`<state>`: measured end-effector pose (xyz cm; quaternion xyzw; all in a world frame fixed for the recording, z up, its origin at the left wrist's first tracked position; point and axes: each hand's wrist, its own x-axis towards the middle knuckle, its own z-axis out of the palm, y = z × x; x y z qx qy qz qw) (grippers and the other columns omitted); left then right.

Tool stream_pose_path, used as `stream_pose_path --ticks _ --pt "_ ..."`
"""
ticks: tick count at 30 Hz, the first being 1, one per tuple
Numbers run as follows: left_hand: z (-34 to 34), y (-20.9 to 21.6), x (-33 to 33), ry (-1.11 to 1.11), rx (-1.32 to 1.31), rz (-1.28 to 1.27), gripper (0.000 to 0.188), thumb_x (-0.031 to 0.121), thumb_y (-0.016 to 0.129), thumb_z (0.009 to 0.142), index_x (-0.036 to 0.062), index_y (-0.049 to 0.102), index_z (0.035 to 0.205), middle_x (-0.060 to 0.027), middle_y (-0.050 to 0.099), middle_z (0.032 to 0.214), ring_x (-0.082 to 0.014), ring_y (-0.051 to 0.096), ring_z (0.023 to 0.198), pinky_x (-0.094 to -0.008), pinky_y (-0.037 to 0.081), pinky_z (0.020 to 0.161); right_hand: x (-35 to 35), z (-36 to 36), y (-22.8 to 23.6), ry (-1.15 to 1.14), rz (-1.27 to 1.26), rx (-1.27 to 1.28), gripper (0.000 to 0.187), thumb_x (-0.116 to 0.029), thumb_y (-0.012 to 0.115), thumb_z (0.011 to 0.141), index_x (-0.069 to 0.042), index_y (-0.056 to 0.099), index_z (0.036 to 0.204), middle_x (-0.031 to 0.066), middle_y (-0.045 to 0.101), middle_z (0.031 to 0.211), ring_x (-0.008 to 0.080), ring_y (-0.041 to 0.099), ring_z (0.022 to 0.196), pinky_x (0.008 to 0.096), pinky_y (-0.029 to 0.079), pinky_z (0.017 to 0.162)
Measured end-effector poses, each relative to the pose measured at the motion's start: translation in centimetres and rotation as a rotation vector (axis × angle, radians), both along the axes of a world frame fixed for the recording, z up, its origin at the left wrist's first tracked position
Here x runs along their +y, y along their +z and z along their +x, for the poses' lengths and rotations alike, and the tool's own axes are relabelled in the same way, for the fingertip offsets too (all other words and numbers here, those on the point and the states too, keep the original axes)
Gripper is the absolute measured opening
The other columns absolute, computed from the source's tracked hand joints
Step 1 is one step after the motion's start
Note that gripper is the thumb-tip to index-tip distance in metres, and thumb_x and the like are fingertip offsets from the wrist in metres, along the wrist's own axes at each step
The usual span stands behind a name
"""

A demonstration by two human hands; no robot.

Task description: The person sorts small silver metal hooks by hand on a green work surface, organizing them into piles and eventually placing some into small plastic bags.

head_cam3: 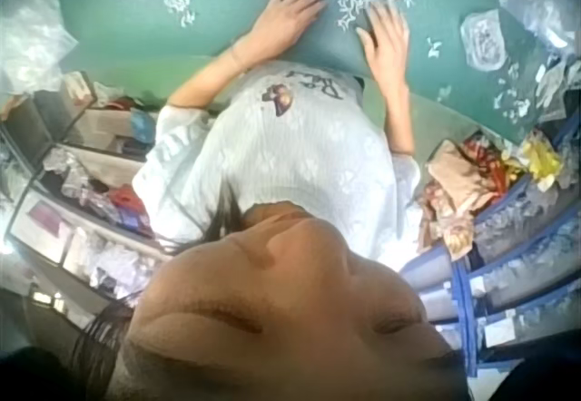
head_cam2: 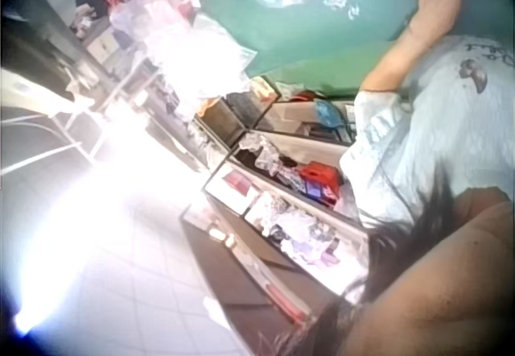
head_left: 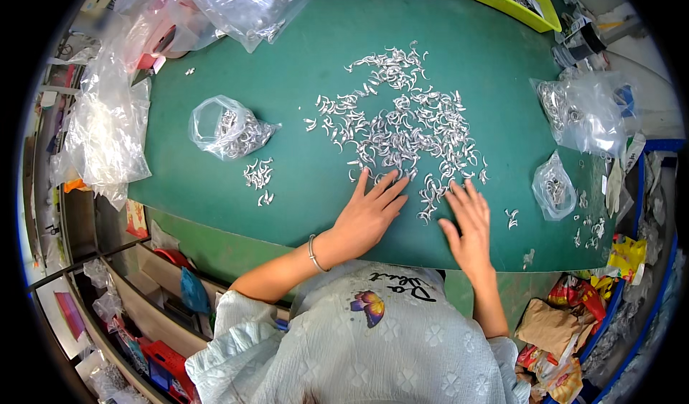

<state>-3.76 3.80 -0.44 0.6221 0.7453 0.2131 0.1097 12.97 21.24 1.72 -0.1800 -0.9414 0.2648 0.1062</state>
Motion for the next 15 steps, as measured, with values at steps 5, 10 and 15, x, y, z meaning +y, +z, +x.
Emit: stream_pose_path --ticks 5,10,15 --pt "-0.4 -0.1 -1.2 0.058 -0.137 0.107 0.043 0.006 0.064 0.086 0.0036 0.056 0.129 -0.0137 0.039 0.150 -0.0332 0.034 0.141 -0.0581 0.025 0.113 -0.7 0.0 -0.3 0.049 -0.038 -0.007 0.046 -0.013 0.071 0.084 -0.001 0.059 0.127 0.0134 0.048 0.144 0.0355 0.037 0.140 0.0523 0.026 0.113" --pt "-0.4 0.6 2.4 0.187 0.006 0.056 0.053 0.014 0.066 0.088 0.0060 0.049 0.137 -0.0130 0.037 0.152 -0.0334 0.033 0.141 -0.0606 0.024 0.112 -0.2 -3.2 -0.7 0.003 0.062 -0.053 0.057 -0.022 0.069 0.087 -0.003 0.050 0.137 0.0159 0.037 0.151 0.0376 0.028 0.143 0.0522 0.023 0.115" --pt "-0.1 -0.2 1.9 0.129 0.077 -0.024 0.053 0.020 0.066 0.088 0.0062 0.050 0.137 -0.0124 0.037 0.152 -0.0334 0.032 0.141 -0.0619 0.023 0.112 -1.6 -3.4 -0.5 0.266 0.052 -0.141 0.057 -0.028 0.069 0.086 -0.005 0.052 0.135 0.0131 0.039 0.151 0.0361 0.028 0.143 0.0550 0.021 0.116"
